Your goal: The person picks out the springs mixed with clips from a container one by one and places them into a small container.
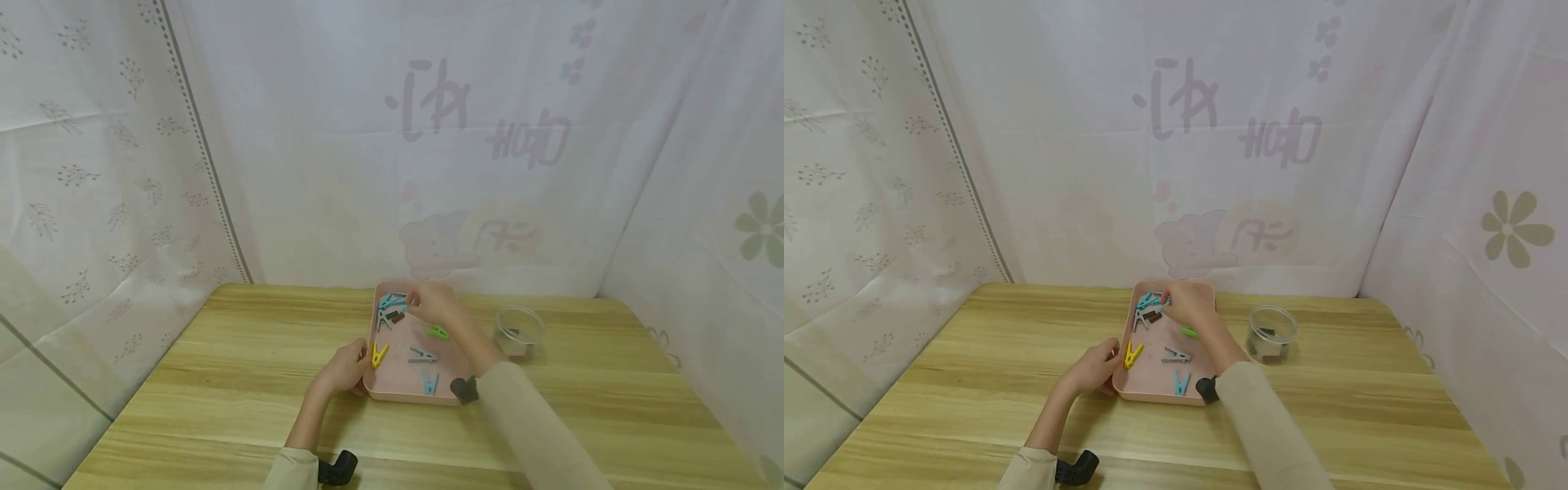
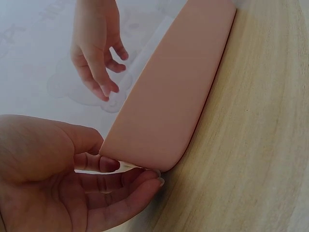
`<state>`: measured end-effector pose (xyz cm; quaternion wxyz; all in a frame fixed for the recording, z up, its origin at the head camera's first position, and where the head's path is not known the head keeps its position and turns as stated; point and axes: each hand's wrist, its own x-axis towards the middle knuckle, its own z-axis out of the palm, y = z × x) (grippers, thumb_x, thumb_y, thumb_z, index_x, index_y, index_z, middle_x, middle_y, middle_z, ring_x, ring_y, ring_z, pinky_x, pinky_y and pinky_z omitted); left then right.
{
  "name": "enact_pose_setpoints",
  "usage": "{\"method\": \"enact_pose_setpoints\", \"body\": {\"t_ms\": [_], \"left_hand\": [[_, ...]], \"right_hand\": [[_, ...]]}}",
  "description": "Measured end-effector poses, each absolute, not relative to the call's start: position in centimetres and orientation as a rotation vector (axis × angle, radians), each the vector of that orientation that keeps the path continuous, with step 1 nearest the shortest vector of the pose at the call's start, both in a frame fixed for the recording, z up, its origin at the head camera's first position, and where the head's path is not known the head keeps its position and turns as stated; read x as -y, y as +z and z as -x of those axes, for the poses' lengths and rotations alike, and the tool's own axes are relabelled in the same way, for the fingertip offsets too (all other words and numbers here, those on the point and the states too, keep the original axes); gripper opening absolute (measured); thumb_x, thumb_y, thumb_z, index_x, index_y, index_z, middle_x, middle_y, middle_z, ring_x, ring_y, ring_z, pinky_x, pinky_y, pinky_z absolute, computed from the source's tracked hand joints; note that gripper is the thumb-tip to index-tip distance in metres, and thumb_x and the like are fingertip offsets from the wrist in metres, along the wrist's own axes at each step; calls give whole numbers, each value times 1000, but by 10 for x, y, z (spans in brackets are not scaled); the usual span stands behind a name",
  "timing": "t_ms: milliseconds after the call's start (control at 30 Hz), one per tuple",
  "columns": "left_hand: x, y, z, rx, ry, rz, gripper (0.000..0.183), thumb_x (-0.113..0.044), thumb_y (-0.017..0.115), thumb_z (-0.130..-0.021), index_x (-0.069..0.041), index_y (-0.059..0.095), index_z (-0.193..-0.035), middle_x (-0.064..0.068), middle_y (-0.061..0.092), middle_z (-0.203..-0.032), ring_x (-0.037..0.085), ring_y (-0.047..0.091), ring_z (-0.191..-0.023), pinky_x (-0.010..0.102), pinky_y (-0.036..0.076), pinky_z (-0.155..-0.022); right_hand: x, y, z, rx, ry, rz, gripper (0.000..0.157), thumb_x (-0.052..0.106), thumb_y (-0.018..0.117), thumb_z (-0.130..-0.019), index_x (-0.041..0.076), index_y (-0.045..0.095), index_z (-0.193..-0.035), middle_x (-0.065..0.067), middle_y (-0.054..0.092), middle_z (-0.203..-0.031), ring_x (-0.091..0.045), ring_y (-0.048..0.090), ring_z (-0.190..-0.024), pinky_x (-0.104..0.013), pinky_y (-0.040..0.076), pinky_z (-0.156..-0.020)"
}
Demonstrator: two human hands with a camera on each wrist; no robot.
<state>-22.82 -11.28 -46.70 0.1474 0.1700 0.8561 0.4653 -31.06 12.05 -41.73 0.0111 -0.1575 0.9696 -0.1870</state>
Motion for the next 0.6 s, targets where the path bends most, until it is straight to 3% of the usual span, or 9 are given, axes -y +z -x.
{"method": "enact_pose_setpoints", "body": {"t_ms": [600], "left_hand": [[108, -467, 235, -2465, 1359, -463, 12, -5, 48, -107, -1, 50, -96, 17, 61, -80, 17, 62, -57, 37, 62, -52]], "right_hand": [[-117, -427, 330, -2905, -706, 590, 20, 0, 75, -92, 2, 76, -112, -12, 74, -114, -32, 68, -113, -44, 58, -97]]}}
